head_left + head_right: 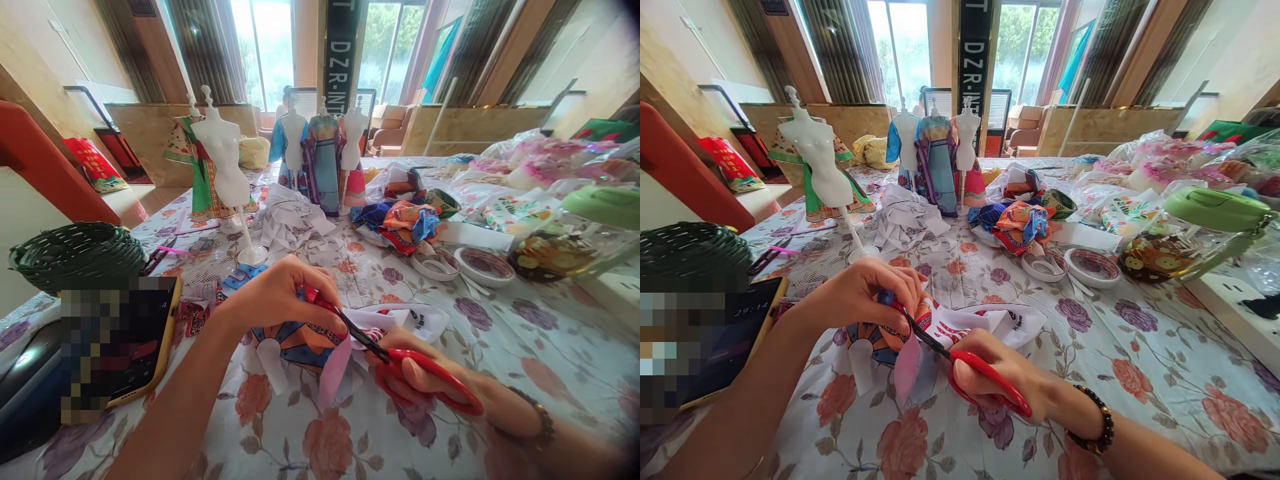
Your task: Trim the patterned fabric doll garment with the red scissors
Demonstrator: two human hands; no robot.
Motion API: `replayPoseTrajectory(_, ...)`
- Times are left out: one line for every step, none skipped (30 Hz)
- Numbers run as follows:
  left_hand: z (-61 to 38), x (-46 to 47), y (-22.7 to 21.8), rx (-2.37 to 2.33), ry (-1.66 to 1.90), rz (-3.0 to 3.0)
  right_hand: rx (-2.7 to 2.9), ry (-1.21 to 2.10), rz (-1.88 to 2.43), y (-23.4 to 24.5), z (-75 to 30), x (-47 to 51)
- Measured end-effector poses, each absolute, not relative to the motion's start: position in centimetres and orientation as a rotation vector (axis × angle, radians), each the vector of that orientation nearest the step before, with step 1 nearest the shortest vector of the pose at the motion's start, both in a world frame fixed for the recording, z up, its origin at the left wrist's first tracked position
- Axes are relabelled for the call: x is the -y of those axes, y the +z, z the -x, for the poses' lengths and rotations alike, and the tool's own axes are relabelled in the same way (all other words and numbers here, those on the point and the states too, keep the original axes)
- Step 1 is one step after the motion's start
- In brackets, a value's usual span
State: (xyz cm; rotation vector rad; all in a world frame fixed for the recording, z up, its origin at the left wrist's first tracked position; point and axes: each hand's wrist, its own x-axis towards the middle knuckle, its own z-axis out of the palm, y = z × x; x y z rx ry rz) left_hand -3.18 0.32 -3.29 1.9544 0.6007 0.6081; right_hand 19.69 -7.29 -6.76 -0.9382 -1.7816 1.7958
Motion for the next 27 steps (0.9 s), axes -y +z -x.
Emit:
replayPoseTrajectory(3.2, -0.3, -3.3, -0.597, 0.614, -1.953, 1.807, 1.812, 0.906, -7.0, -19.8, 7.1)
replayPoseTrajectory(3.2, -0.3, -3.3, -0.594, 0.617, -1.951, 1.845, 1.853, 0.862, -7.2, -19.9, 6.8)
replayPoseTrajectory(3.2, -0.3, -3.3, -0.591, 0.62, -1.949, 1.878, 1.899, 0.814, -7.3, -20.0, 6.7)
replayPoseTrajectory(3.2, -0.3, -3.3, -0.586, 0.622, -1.949, 1.903, 1.932, 0.772, -7.5, -20.1, 6.6)
replayPoseTrajectory(3.2, -0.3, -3.3, -0.58, 0.624, -1.947, 1.906, 1.941, 0.758, -7.5, -20.1, 6.6)
replayPoseTrajectory(3.2, -0.3, -3.3, -0.574, 0.625, -1.945, 1.89, 1.924, 0.768, -7.5, -20.0, 6.7)
replayPoseTrajectory(3.2, -0.3, -3.3, -0.569, 0.626, -1.943, 1.86, 1.888, 0.804, -7.5, -20.0, 6.8)
replayPoseTrajectory(3.2, -0.3, -3.2, -0.563, 0.627, -1.94, 1.833, 1.852, 0.846, -7.4, -19.9, 6.9)
replayPoseTrajectory(3.2, -0.3, -3.2, -0.559, 0.626, -1.936, 1.821, 1.832, 0.876, -7.3, -19.9, 7.0)
replayPoseTrajectory(3.3, -0.3, -3.2, -0.557, 0.622, -1.936, 1.832, 1.833, 0.891, -7.3, -19.9, 7.0)
replayPoseTrajectory(3.3, -0.3, -3.2, -0.558, 0.618, -1.938, 1.869, 1.866, 0.86, -7.3, -19.9, 6.9)
replayPoseTrajectory(3.3, -0.3, -3.2, -0.56, 0.616, -1.941, 1.907, 1.9, 0.828, -7.3, -20.0, 6.8)
replayPoseTrajectory(3.3, -0.3, -3.2, -0.563, 0.615, -1.943, 1.922, 1.904, 0.818, -7.3, -20.1, 6.7)
replayPoseTrajectory(3.3, -0.3, -3.3, -0.566, 0.616, -1.945, 1.93, 1.9, 0.815, -7.4, -20.2, 6.6)
replayPoseTrajectory(3.3, -0.3, -3.3, -0.567, 0.618, -1.946, 1.928, 1.89, 0.819, -7.6, -20.3, 6.4)
replayPoseTrajectory(3.3, -0.3, -3.3, -0.566, 0.619, -1.945, 1.926, 1.877, 0.828, -7.7, -20.3, 6.4)
replayPoseTrajectory(3.3, -0.3, -3.3, -0.566, 0.617, -1.944, 1.927, 1.876, 0.83, -7.9, -20.4, 6.3)
replayPoseTrajectory(3.3, -0.3, -3.3, -0.566, 0.613, -1.944, 1.93, 1.877, 0.821, -8.0, -20.4, 6.3)
replayPoseTrajectory(3.3, -0.3, -3.2, -0.567, 0.61, -1.944, 1.936, 1.868, 0.813, -8.1, -20.4, 6.3)
replayPoseTrajectory(3.3, -0.3, -3.2, -0.569, 0.608, -1.945, 1.939, 1.854, 0.808, -8.2, -20.4, 6.3)
replayPoseTrajectory(3.3, -0.2, -3.2, -0.571, 0.607, -1.944, 1.942, 1.841, 0.801, -8.2, -20.4, 6.3)
replayPoseTrajectory(3.3, -0.2, -3.2, -0.573, 0.606, -1.943, 1.939, 1.831, 0.791, -8.2, -20.4, 6.3)
replayPoseTrajectory(3.3, -0.2, -3.2, -0.574, 0.606, -1.941, 1.929, 1.833, 0.78, -8.2, -20.4, 6.3)
replayPoseTrajectory(3.3, -0.2, -3.2, -0.573, 0.606, -1.936, 1.915, 1.849, 0.771, -8.2, -20.4, 6.3)
replayPoseTrajectory(3.3, -0.2, -3.1, -0.573, 0.604, -1.931, 1.897, 1.87, 0.766, -8.2, -20.4, 6.3)
replayPoseTrajectory(3.3, -0.2, -3.1, -0.574, 0.601, -1.927, 1.882, 1.892, 0.759, -8.2, -20.4, 6.3)
replayPoseTrajectory(3.3, -0.2, -3.1, -0.574, 0.595, -1.924, 1.87, 1.907, 0.759, -8.2, -20.4, 6.3)
